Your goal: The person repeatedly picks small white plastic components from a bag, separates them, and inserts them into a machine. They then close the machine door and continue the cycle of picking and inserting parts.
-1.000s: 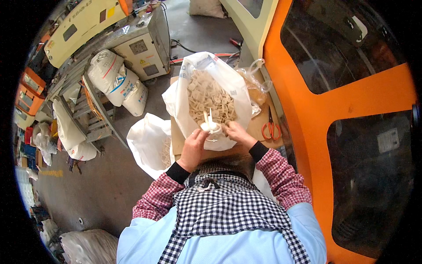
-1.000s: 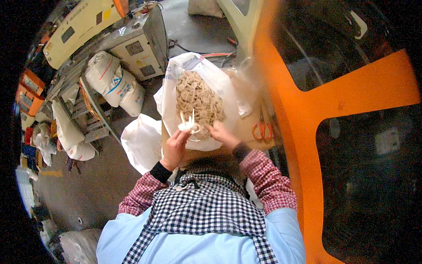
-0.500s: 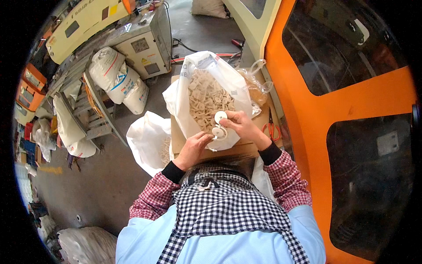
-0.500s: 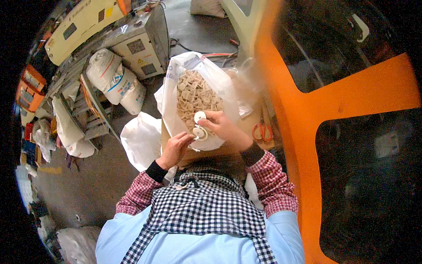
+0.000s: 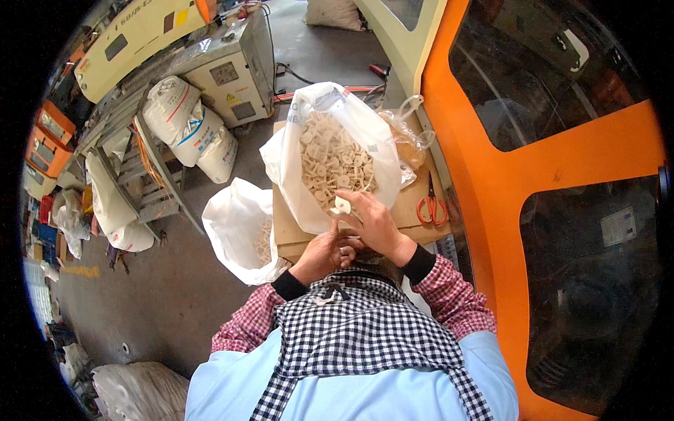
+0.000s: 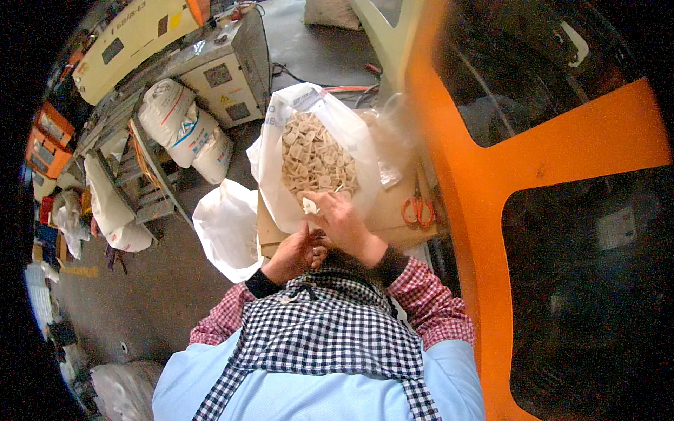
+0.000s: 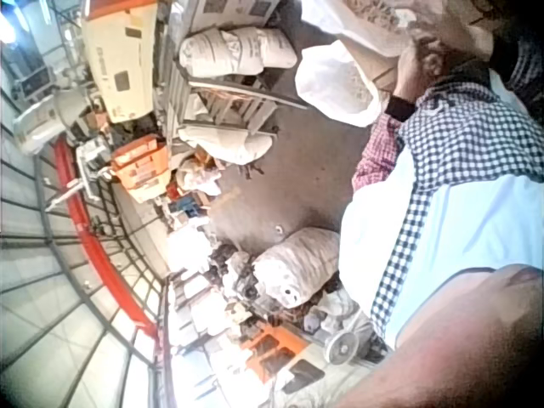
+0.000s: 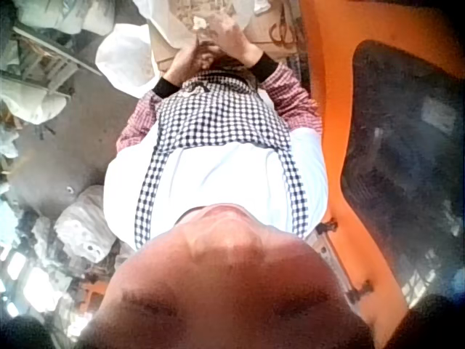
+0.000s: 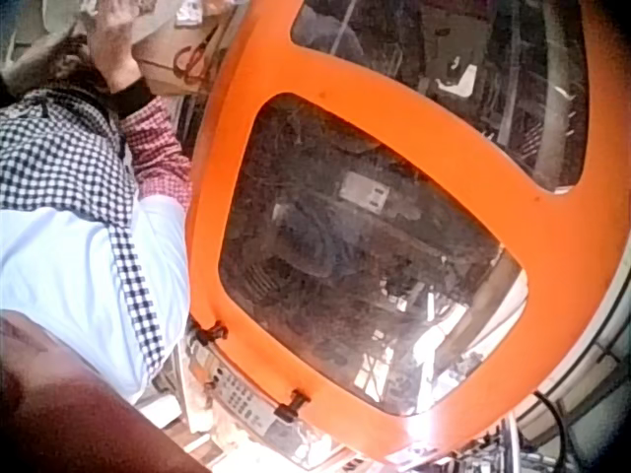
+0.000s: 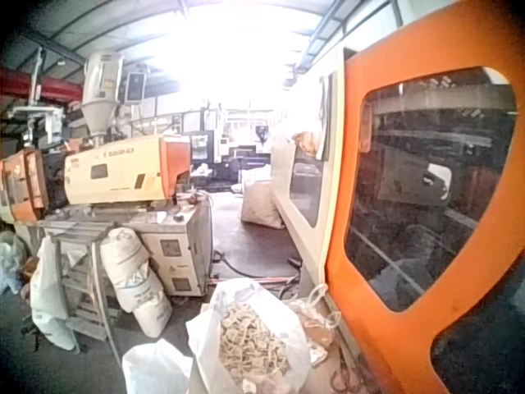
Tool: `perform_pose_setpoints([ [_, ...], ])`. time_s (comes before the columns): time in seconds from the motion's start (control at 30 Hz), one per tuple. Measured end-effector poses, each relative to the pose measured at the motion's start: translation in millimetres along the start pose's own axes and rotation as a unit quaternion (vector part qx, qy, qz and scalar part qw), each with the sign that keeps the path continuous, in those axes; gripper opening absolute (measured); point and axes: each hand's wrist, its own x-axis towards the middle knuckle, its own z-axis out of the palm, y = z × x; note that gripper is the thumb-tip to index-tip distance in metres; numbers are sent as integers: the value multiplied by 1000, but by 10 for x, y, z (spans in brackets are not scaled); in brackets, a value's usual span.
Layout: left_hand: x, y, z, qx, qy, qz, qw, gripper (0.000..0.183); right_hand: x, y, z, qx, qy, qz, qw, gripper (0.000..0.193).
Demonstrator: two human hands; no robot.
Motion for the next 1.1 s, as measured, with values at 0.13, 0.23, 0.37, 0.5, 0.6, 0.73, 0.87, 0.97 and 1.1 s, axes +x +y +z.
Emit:
perform_pose_setpoints([
  [0.13, 84, -25, -78, 30, 99, 164, 981, 27, -108, -9, -91, -98, -1, -66, 993, 35],
  [0.23, 13, 115, -144, 157, 117, 207, 959, 23, -125, -3, -142, -128, -5, -7, 992, 22],
  [0.37, -143, 188, -88, 640, 138, 478, 585, 18, -182, 290, 23, 165, -65, 321, 930, 37],
  [0.5, -160, 164, 44, 740, 47, 559, 372, 19, -248, 999, 345, 215, -47, 489, 844, 36],
  [0.6, -47, 141, -163, 649, 207, 503, 533, 11, -71, 818, 354, -79, -25, 354, 932, 31],
  [0.73, -132, 319, -113, 346, 172, 307, 870, 23, 79, 105, 35, -97, -35, -29, 994, 24],
  [0.87, -245, 347, -59, 331, 115, 165, 922, 23, 147, -173, -160, -93, -138, -165, 972, 26],
  [0.97, -186, 340, -204, 408, 126, 259, 866, 22, 146, -207, -226, -143, -223, -126, 956, 25],
  [1.1, -279, 253, -149, 705, 75, 535, 460, 15, -67, 79, -77, 118, -304, 174, 929, 21],
])
